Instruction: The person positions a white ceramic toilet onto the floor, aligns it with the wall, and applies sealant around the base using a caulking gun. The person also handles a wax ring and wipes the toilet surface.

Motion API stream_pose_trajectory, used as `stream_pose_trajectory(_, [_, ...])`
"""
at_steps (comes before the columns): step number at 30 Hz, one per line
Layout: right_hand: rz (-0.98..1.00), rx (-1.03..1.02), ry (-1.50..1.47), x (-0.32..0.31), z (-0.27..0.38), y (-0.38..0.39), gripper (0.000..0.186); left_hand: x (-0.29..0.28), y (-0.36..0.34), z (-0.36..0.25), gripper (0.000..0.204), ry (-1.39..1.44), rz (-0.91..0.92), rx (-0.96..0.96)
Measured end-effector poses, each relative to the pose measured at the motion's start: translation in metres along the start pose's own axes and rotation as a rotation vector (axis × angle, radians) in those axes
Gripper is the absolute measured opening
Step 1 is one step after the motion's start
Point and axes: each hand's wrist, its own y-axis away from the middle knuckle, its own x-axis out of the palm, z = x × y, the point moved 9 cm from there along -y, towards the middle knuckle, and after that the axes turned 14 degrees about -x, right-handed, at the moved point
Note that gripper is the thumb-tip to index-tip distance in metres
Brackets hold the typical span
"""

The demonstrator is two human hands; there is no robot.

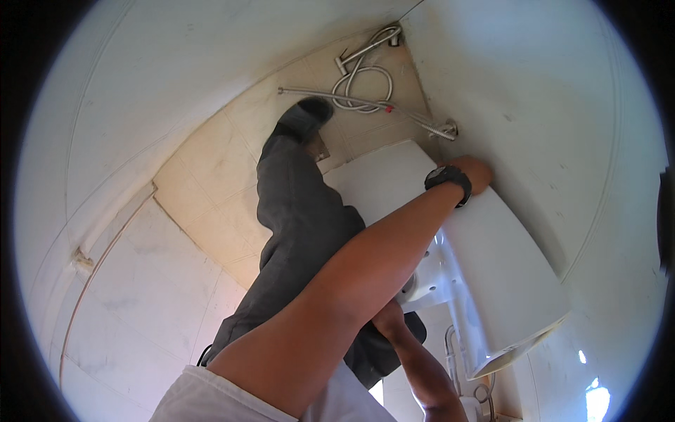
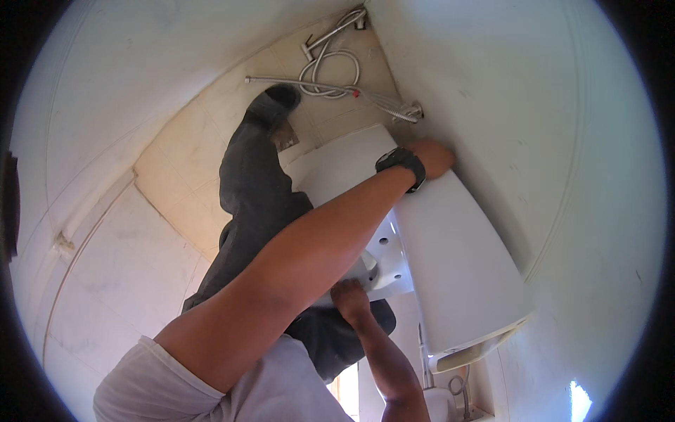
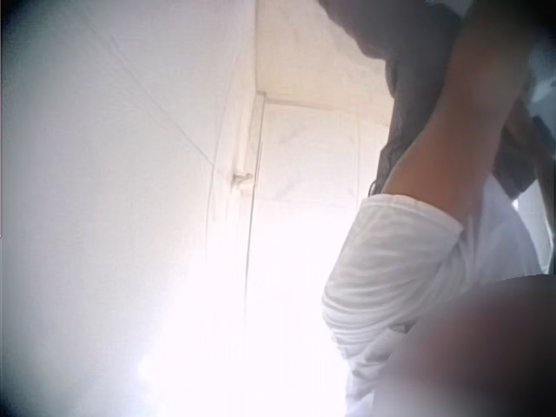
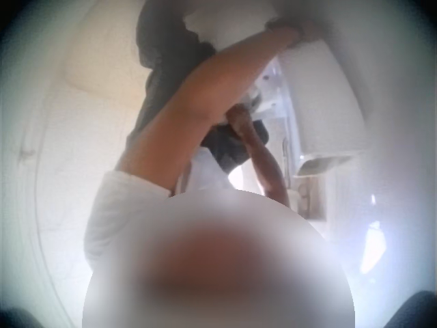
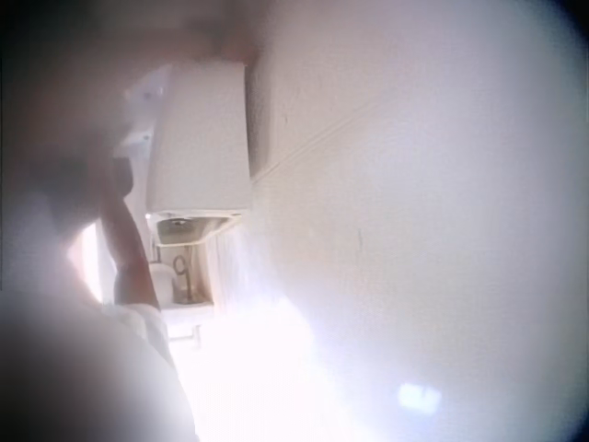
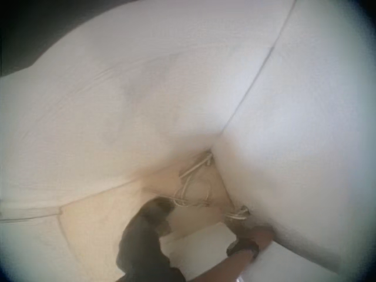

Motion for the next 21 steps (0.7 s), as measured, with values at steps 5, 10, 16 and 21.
stream_pose_trajectory(5, [0.009,-0.045,0.059,0.004,0.000,0.001,0.013,-0.004,0.000,0.017,0.043,0.272,0.000,-0.158])
stream_pose_trajectory(10, [0.071,-0.174,0.224,0.010,0.008,0.001,0.013,-0.020,0.008,0.012,0.040,0.337,-0.098,-0.103])
stream_pose_trajectory(16, [0.279,-0.153,0.349,0.030,0.005,0.005,0.012,-0.030,0.026,0.043,0.031,0.157,-0.318,-0.062])
stream_pose_trajectory(21, [0.197,-0.023,0.438,0.039,0.002,0.013,0.016,-0.063,0.094,0.125,0.029,0.346,-0.197,0.121])
